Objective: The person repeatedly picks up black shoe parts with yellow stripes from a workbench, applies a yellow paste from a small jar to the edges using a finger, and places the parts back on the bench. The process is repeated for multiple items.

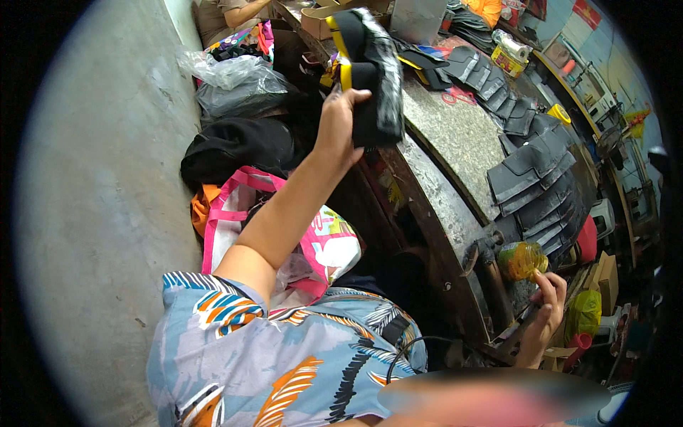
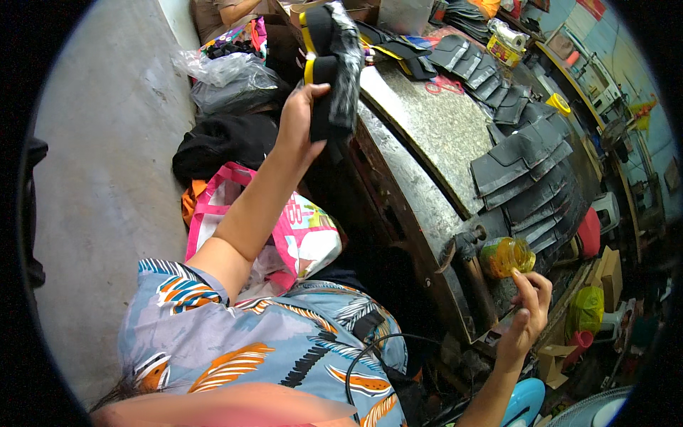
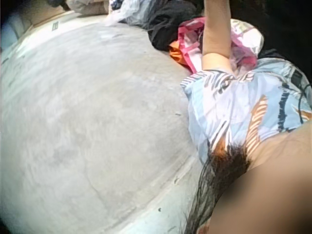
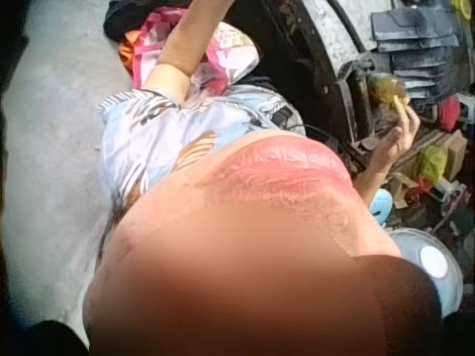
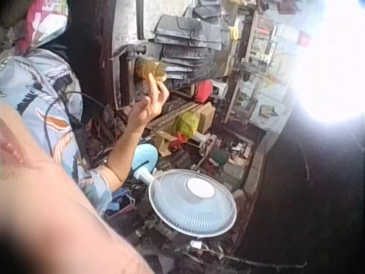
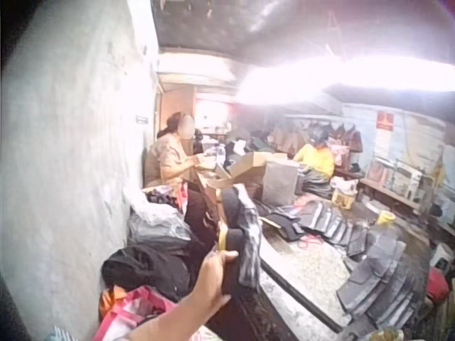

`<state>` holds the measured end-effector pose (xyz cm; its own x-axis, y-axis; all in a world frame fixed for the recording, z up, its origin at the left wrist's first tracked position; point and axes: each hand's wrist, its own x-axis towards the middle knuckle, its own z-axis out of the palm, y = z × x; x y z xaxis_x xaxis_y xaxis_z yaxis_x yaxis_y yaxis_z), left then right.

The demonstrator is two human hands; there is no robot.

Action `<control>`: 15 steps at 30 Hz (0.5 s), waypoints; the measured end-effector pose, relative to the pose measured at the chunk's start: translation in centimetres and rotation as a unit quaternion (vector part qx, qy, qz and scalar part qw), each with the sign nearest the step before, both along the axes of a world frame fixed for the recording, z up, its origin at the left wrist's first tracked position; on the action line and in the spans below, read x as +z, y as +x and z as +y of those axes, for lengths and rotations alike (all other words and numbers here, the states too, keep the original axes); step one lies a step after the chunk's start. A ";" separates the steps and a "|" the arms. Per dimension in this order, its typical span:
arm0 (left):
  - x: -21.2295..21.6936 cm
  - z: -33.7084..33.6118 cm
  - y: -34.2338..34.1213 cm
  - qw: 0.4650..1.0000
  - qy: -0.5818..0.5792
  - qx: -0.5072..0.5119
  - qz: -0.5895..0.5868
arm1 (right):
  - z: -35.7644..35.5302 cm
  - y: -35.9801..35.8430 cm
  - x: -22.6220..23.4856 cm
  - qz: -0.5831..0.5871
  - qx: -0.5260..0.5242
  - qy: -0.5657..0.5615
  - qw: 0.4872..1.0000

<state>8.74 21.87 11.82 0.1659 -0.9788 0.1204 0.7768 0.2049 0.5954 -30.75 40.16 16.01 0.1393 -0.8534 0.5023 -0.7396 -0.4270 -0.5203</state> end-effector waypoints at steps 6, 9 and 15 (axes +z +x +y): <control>-1.4 -10.3 1.8 0.992 -0.034 0.025 0.117 | 1.4 -1.4 0.0 -0.011 -0.024 -0.013 1.000; -2.0 -15.5 1.0 0.988 -0.032 0.052 0.143 | 1.5 -0.9 0.0 0.002 -0.027 0.002 1.000; -5.2 -25.7 -0.4 0.973 0.060 0.029 0.221 | 1.4 -0.2 -0.1 0.012 -0.027 0.015 0.999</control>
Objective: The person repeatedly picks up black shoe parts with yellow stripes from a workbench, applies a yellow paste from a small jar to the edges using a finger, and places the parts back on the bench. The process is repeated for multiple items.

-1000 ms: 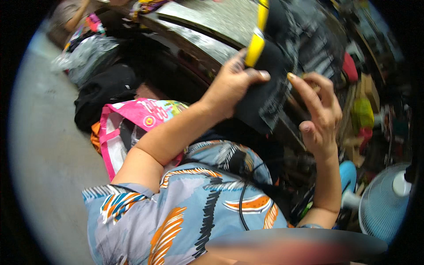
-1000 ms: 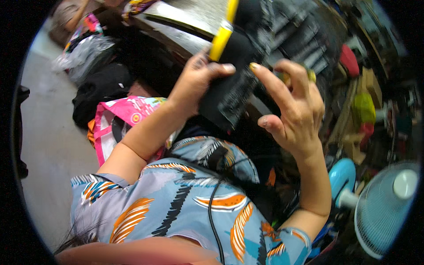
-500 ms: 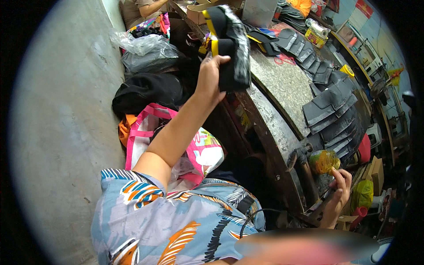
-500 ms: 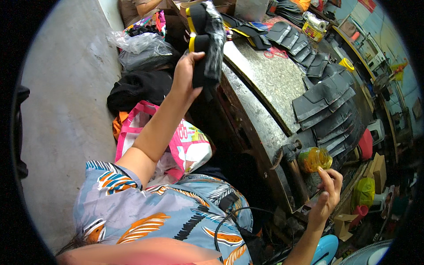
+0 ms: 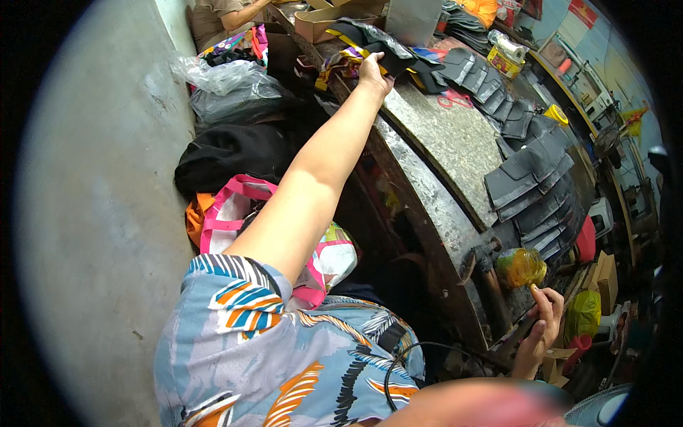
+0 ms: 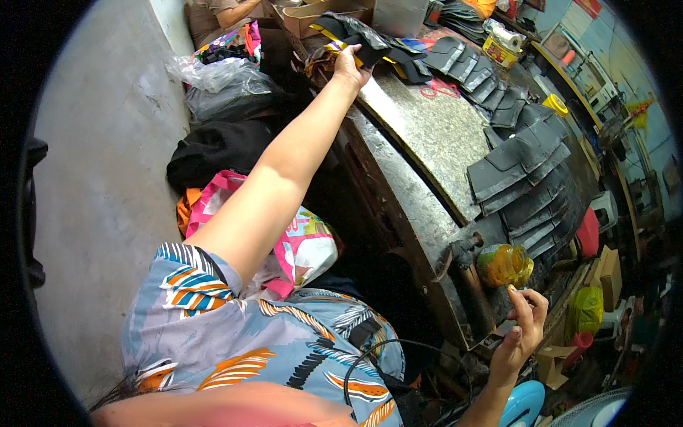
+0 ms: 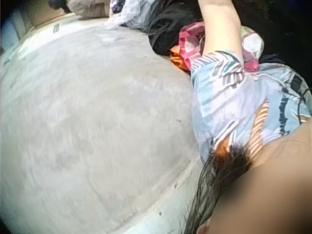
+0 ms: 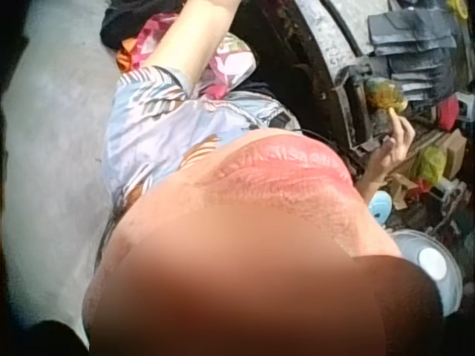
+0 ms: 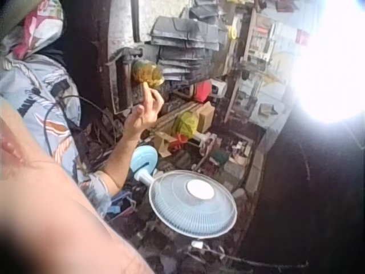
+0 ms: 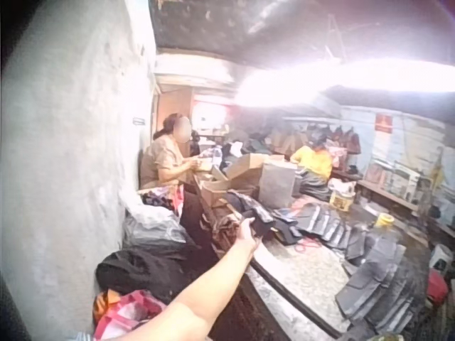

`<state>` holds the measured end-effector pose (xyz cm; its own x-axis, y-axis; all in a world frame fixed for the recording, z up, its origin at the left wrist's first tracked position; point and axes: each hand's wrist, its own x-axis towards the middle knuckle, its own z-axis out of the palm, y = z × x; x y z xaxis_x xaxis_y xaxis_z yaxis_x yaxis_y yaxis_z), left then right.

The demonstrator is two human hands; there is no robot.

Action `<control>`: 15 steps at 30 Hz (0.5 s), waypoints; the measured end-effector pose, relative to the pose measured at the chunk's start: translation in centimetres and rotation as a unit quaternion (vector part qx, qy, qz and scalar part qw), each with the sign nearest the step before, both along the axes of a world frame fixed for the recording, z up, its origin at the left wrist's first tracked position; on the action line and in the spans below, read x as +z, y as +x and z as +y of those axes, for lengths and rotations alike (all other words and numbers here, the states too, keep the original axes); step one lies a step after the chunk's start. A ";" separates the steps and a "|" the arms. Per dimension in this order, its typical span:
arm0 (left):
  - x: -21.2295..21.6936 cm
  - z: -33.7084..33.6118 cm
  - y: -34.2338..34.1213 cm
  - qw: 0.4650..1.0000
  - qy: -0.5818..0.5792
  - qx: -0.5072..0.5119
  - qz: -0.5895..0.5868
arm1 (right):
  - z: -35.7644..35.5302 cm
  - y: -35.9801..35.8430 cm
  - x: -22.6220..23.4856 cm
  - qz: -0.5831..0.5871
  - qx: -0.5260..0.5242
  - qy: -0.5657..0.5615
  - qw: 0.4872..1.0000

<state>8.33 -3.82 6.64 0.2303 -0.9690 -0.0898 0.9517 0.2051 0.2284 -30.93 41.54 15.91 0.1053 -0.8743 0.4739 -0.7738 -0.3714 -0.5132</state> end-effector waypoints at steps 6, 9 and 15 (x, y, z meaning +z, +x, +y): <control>-2.2 -5.5 0.1 0.980 0.121 -0.045 -0.153 | 0.6 -0.5 0.0 -0.011 -0.007 -0.003 1.000; -2.1 -5.0 1.0 0.967 0.165 -0.046 -0.188 | 0.7 -1.3 0.1 -0.009 -0.013 -0.008 1.000; -0.1 1.7 -1.6 0.931 0.223 0.074 -0.279 | 0.1 -2.1 1.4 0.002 -0.015 -0.042 0.999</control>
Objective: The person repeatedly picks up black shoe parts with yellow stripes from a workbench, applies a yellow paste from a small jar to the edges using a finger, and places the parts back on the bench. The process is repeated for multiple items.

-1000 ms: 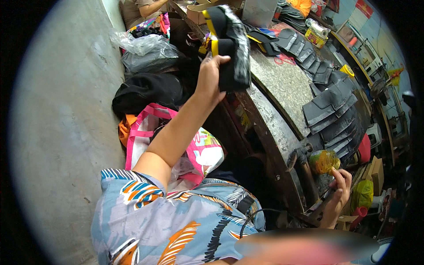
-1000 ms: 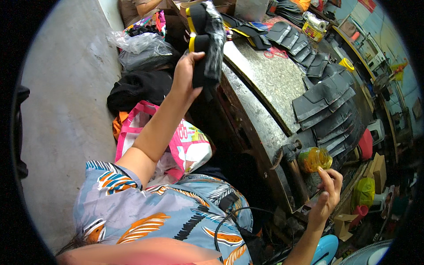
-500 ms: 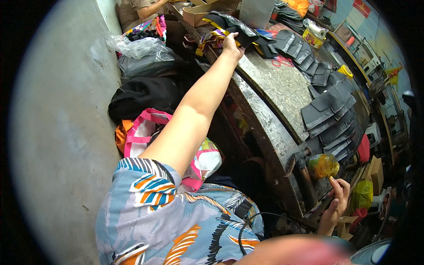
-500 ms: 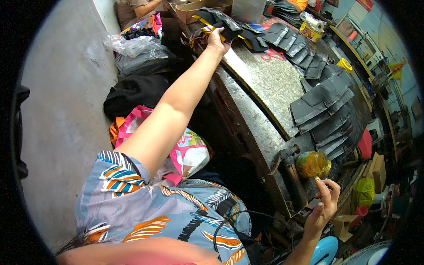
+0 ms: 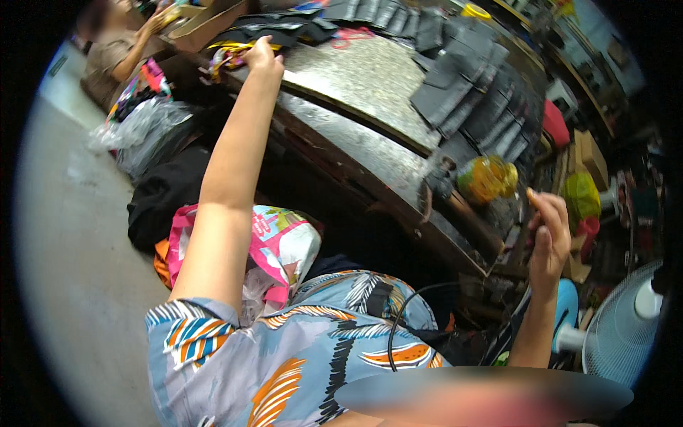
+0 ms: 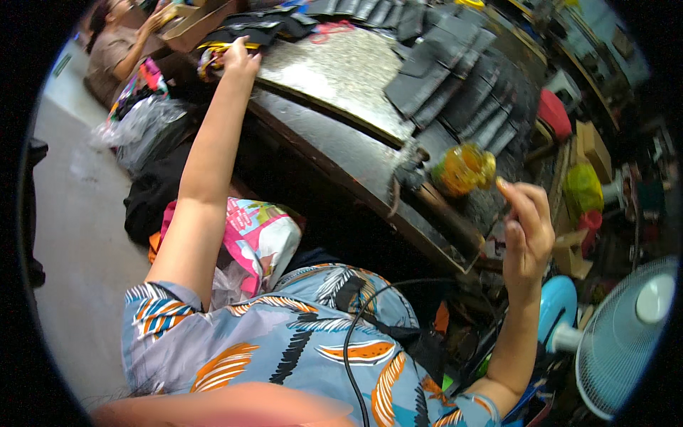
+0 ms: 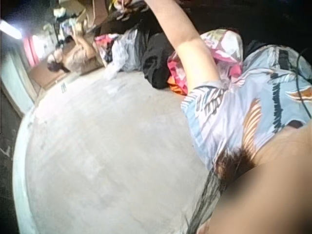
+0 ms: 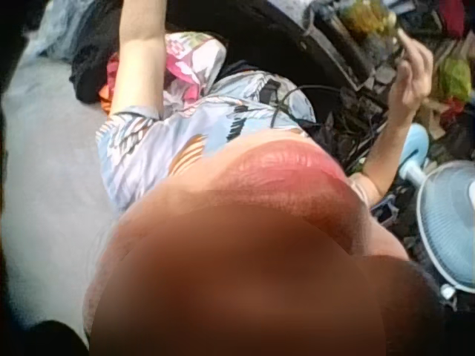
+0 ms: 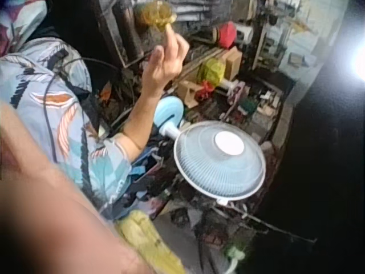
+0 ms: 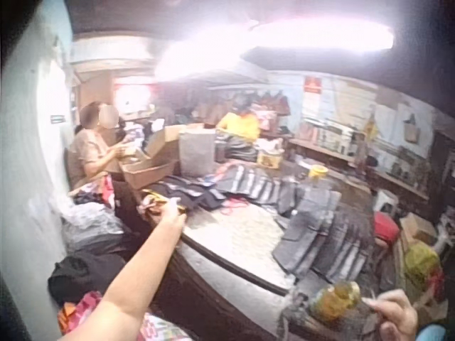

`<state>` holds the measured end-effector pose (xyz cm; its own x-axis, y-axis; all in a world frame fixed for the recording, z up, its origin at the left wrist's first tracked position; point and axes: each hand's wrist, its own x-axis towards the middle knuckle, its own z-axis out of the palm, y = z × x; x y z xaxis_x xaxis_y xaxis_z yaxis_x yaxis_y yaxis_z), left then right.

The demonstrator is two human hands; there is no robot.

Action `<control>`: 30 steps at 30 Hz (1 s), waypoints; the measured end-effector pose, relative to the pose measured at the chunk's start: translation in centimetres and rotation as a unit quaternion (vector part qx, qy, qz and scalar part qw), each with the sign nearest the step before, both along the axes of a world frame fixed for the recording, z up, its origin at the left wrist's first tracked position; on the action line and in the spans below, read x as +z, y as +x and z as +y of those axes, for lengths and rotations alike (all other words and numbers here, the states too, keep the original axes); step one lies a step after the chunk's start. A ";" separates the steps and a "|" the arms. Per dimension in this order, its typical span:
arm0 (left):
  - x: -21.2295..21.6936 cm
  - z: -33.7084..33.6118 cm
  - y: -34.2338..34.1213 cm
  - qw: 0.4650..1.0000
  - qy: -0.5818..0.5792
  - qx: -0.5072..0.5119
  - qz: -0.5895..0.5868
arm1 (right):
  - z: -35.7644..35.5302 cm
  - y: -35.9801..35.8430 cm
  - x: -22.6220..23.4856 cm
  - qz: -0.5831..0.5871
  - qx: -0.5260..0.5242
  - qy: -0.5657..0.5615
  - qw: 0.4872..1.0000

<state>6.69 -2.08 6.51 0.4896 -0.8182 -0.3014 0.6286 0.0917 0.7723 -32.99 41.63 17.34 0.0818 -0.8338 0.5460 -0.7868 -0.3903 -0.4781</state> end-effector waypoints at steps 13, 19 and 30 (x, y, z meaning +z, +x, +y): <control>-1.8 15.1 -19.3 0.643 -0.336 -0.169 -0.667 | -3.5 -0.2 2.1 0.265 -0.095 0.105 0.954; -1.7 16.8 -20.1 0.494 -0.287 -0.178 -0.801 | -6.8 0.5 0.3 0.378 -0.102 0.093 0.915; -0.6 16.6 -17.9 0.783 -0.337 -0.119 -0.509 | -4.3 0.8 2.3 0.325 -0.112 0.035 0.938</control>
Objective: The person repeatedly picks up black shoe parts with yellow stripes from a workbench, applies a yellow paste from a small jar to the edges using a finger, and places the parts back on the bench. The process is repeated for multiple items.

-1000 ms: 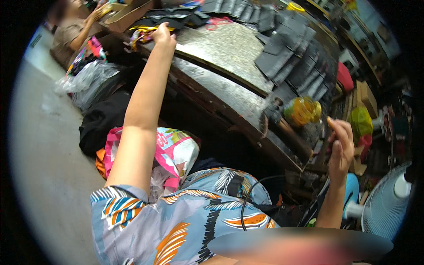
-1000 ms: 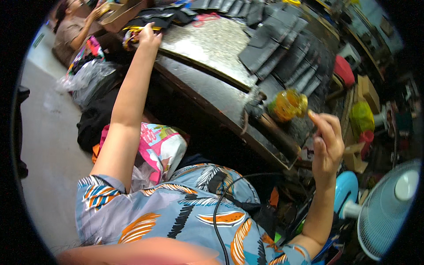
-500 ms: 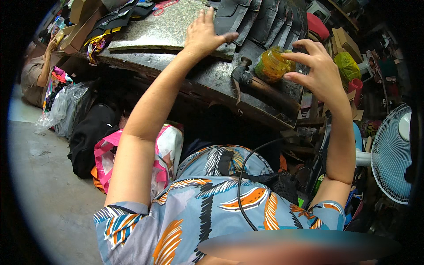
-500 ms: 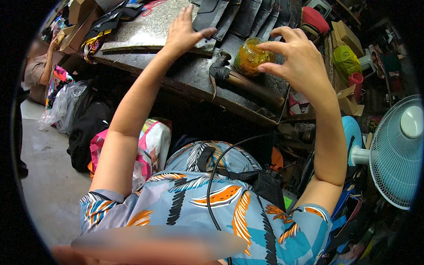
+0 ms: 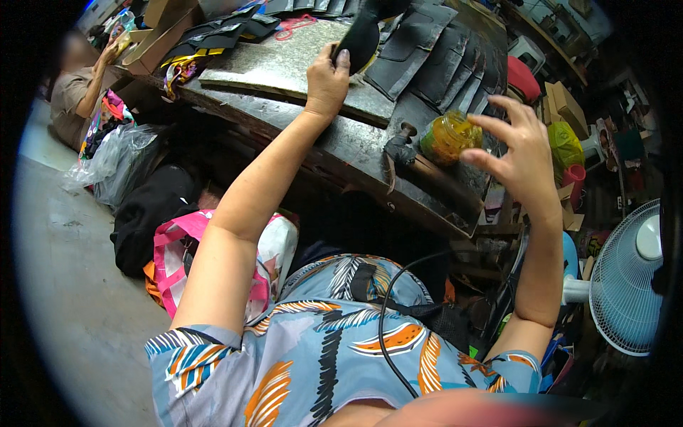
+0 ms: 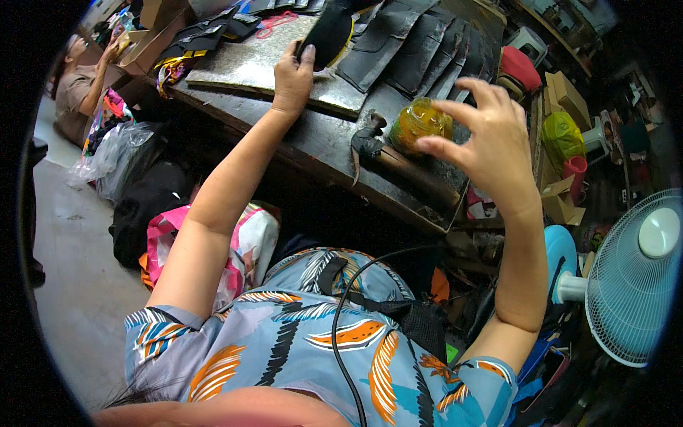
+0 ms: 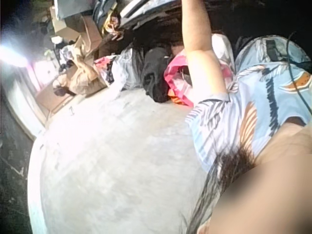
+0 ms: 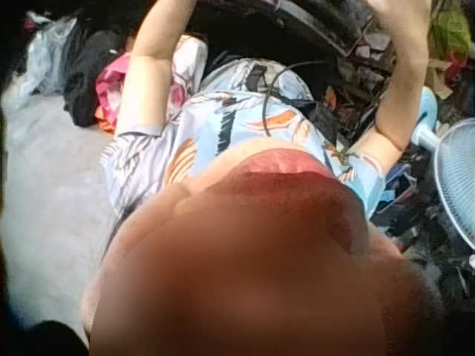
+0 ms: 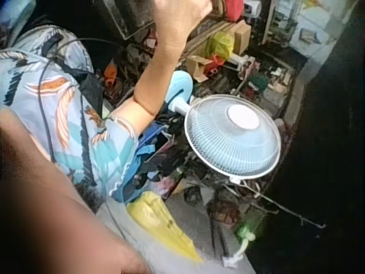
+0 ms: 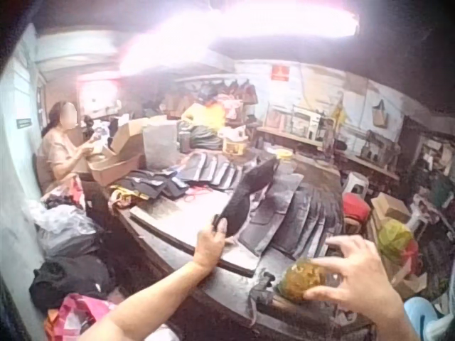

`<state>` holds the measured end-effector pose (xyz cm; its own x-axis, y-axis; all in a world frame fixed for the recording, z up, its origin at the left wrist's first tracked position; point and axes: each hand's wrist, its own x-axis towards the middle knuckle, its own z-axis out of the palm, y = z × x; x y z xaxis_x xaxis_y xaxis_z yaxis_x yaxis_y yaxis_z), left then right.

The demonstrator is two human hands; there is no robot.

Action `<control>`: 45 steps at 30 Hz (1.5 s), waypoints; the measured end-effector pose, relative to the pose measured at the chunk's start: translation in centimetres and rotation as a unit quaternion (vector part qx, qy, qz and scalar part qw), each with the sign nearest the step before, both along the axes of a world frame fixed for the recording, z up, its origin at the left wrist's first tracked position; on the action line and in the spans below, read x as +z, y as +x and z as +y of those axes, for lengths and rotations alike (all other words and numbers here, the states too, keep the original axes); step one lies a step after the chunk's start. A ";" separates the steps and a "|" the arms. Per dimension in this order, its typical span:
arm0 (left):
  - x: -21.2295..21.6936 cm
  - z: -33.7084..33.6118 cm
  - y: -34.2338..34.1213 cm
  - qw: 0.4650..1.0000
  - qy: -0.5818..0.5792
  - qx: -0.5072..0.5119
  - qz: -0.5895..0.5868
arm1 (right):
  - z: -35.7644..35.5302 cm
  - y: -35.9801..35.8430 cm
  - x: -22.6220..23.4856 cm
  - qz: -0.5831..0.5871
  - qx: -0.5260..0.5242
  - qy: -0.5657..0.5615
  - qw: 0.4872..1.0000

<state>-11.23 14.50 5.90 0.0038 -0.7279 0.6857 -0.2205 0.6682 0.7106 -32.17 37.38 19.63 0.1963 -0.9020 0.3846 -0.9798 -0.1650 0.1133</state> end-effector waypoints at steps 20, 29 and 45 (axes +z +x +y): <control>11.4 14.9 22.7 0.922 -0.064 -0.050 0.380 | 1.3 0.0 2.7 -0.229 0.114 -0.180 0.950; 9.3 15.8 12.5 0.836 0.205 -0.395 0.322 | 1.0 7.5 -1.3 -0.546 0.291 0.125 0.776; 3.0 17.3 4.1 0.800 0.329 -0.450 0.222 | 0.2 5.4 -5.0 -0.576 0.110 0.060 0.807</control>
<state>-7.09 31.85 8.94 -0.5881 -0.7758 0.2284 0.5100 -0.1366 0.8492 -26.80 37.53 14.59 -0.0695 -0.9381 0.3393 -0.3681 -0.2920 -0.8828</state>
